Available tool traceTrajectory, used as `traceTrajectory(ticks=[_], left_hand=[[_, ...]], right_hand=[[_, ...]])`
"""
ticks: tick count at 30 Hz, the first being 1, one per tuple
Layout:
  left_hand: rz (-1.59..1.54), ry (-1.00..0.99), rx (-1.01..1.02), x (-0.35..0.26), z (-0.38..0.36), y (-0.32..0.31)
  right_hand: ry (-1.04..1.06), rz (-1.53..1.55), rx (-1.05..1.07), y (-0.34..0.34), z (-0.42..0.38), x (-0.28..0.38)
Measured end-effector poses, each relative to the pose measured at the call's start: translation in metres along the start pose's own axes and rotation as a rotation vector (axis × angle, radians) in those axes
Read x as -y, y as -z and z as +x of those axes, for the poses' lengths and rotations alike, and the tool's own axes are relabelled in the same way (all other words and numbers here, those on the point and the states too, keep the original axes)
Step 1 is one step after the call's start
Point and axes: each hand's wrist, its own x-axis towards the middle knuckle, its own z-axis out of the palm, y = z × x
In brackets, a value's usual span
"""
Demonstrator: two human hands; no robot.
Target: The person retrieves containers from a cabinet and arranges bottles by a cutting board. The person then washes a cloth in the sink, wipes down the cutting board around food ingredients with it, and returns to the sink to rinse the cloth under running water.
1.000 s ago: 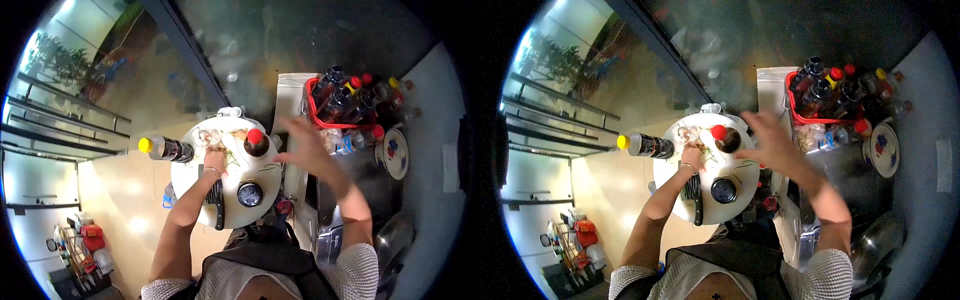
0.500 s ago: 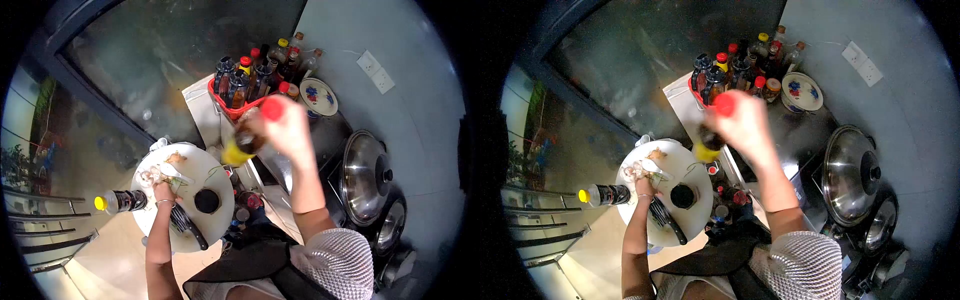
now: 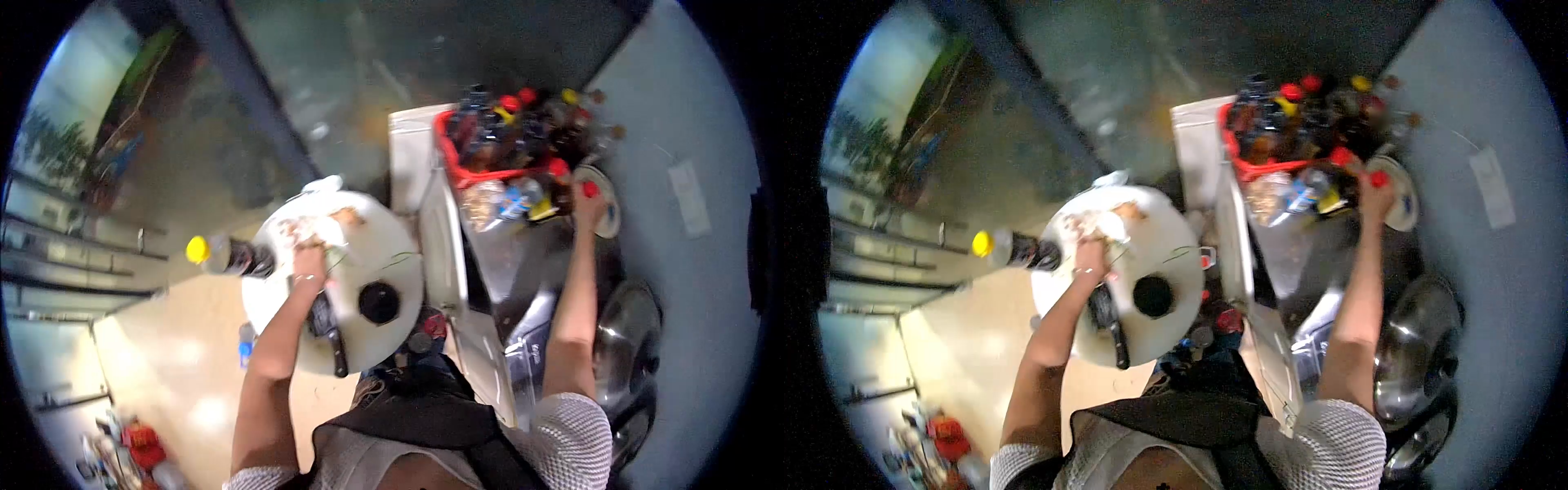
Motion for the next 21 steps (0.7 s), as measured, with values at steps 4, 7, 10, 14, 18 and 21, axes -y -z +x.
traceTrajectory(ticks=[4, 7, 10, 14, 18, 21], left_hand=[[-0.007, -0.001, -0.011, -0.005, -0.007, 0.013], [0.002, -0.02, 0.041, -0.003, -0.009, 0.017], [-0.023, -0.047, 0.081, 0.002, -0.012, 0.016], [-0.241, 0.035, -0.105, 0.012, -0.018, -0.019], [-0.59, 0.031, -0.435, 0.021, -0.067, -0.016], [-0.856, 0.131, -0.491, 0.022, -0.133, 0.0]], right_hand=[[-0.187, -0.184, 0.127, -0.008, -0.002, -0.015], [0.115, -0.291, -0.042, 0.006, -0.053, 0.066], [0.008, 0.347, 0.549, -0.015, -0.129, 0.189], [0.41, 0.233, 1.31, -0.128, -0.221, 0.217], [0.668, 0.108, 1.295, -0.174, -0.258, 0.239], [0.698, 0.013, 1.269, -0.195, -0.272, 0.242]])
